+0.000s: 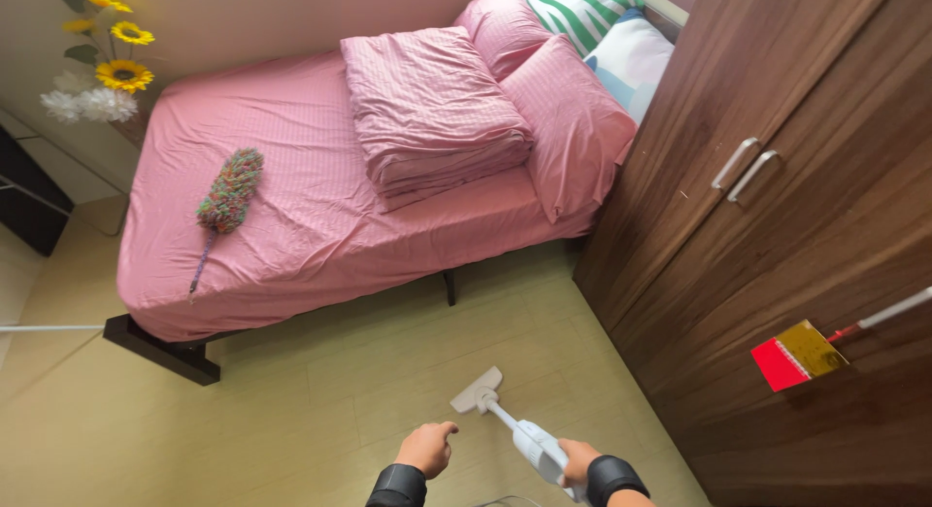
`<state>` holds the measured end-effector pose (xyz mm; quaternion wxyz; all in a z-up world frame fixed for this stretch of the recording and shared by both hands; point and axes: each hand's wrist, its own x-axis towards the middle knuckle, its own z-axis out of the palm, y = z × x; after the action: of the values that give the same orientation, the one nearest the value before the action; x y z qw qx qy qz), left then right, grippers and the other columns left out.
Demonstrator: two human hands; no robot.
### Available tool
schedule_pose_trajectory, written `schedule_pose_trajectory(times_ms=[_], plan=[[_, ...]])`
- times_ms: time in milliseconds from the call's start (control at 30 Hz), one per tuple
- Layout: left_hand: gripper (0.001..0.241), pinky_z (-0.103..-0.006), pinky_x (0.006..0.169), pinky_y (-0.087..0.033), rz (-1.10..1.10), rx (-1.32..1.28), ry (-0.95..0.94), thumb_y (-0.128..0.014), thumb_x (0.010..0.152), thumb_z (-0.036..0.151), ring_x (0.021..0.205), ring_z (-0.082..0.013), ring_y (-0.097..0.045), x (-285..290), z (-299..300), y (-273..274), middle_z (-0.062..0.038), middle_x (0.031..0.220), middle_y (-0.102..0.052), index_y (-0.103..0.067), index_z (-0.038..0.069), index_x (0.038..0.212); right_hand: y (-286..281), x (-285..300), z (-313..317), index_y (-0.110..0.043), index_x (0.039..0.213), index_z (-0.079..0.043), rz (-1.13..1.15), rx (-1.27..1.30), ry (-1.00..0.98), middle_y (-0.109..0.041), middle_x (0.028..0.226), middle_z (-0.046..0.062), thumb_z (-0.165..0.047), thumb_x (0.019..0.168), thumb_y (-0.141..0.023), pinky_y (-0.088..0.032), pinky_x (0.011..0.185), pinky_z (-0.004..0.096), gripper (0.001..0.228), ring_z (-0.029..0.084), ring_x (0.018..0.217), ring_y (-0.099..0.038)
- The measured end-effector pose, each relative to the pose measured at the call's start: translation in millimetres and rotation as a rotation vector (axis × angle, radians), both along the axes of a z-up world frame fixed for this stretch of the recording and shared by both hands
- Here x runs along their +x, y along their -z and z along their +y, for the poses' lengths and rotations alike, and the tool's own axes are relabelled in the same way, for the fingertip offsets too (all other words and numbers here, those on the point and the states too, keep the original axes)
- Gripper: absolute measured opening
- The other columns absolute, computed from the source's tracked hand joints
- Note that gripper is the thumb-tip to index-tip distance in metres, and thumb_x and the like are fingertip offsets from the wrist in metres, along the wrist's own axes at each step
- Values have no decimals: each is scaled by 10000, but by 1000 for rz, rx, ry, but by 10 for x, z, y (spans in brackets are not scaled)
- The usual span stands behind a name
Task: The person vacuums the floor of a bedroom using a white corded stick vacuum cleaner. They move the vacuum back and forth across the light-colored floor, navigating around furniture such as a bed with pink sheets, a wardrobe, and a small table.
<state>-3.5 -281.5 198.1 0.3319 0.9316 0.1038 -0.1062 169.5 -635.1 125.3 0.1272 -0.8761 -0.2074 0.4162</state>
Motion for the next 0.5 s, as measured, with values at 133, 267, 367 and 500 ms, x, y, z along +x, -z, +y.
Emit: schedule_pose_trajectory(times_ms=[133, 267, 367, 500], plan=[[328, -472, 911, -545, 65, -7, -75, -568, 904, 127, 1096, -339, -650, -167, 33, 25, -102, 1133, -720, -680, 212, 1200, -886, -159, 676, -560, 1424, -198, 137, 42, 78, -696, 1290, 113, -112, 666, -904, -565, 980, 404, 837, 281, 1171, -690], [326, -479, 900, -546, 76, 10, -112, -571, 894, 112, 1088, -349, -651, -362, 90, 113, -112, 1124, -724, -691, 199, 1185, -1556, -298, 1080, -548, 1477, -257, 311, -49, 282, -649, 1346, 79, -88, 705, -804, -623, 909, 532, 830, 303, 1152, -709], [361, -465, 923, -551, 165, -8, -141, -563, 899, 107, 1086, -350, -665, -410, 70, 9, -114, 1141, -726, -707, 224, 1209, -462, -129, 704, -515, 1467, -217, 182, 72, 149, -679, 1330, 127, -63, 687, -784, -567, 973, 398, 839, 269, 1196, -684], [370, -463, 927, -550, 211, -16, -125, -569, 901, 111, 1093, -345, -662, -404, 30, -135, -111, 1153, -717, -688, 226, 1232, 772, -80, -257, -332, 1549, -152, 88, 43, 29, -643, 1354, 192, -70, 675, -837, -526, 1055, 356, 1013, 308, 1280, -631]])
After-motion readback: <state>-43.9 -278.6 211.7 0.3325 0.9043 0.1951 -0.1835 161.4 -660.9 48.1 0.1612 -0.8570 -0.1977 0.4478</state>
